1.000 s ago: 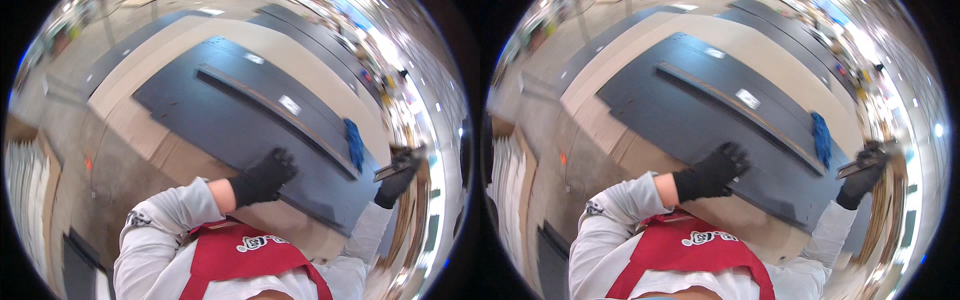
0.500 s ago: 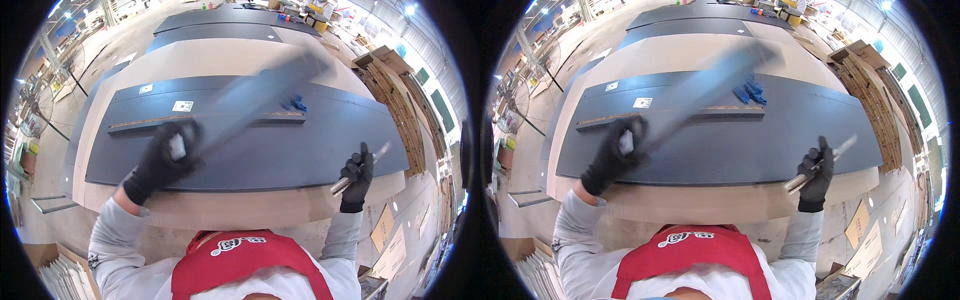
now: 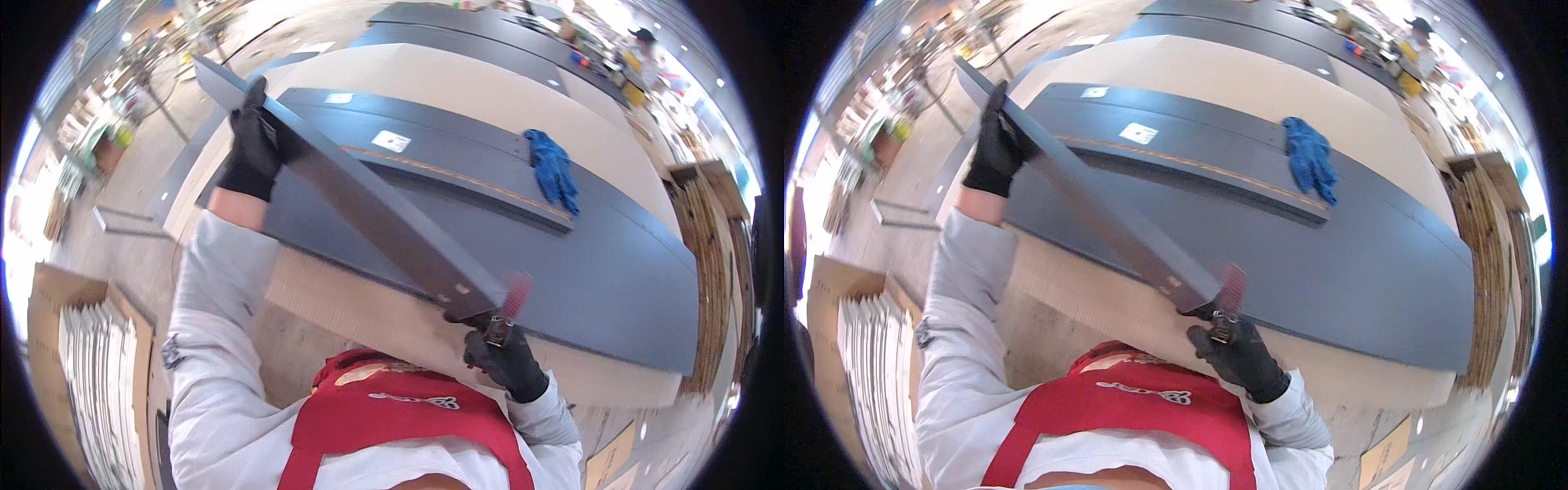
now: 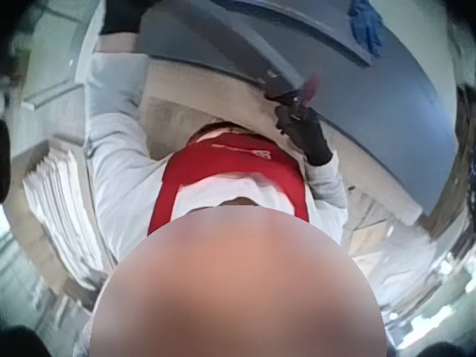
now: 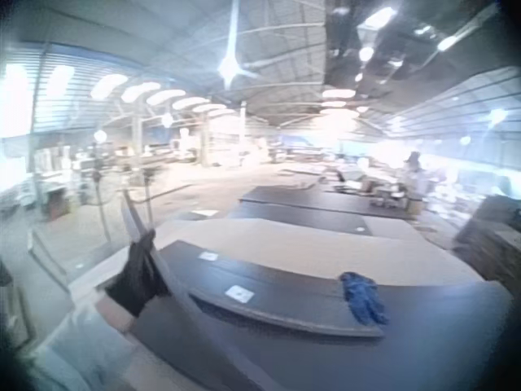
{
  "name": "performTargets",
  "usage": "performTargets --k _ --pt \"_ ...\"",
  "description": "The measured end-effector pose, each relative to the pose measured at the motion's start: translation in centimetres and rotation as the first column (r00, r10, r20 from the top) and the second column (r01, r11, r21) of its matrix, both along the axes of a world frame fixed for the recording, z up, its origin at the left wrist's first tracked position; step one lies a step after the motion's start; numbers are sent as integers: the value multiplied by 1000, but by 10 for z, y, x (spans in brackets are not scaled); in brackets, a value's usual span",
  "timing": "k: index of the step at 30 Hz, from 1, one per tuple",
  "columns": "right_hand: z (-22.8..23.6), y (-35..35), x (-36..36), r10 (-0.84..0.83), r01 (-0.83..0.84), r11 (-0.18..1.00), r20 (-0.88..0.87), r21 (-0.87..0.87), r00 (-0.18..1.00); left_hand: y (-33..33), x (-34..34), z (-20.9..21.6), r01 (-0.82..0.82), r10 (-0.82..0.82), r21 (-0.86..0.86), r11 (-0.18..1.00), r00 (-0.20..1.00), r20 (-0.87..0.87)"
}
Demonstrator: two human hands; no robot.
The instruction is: The person cleans a dark gray panel with a blue cloth, then uses a utility knife to scrape and trim its edges. They apply glue from a white bottle along a seam, press the panel sections together, and inspect the joined edges. The person repeats similar steps on another panel, using the knife and glue to finish the assembly.
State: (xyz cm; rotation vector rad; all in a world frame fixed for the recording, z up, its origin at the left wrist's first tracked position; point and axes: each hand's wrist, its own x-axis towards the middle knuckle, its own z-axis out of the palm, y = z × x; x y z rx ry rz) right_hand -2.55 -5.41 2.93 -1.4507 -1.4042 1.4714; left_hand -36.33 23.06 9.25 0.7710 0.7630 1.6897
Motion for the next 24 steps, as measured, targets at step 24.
performTargets --k 24 --pt "11 -1 78 -393 405 902 107 -150 913 -167 -44 -70 -357 77 36 933 102 -992"
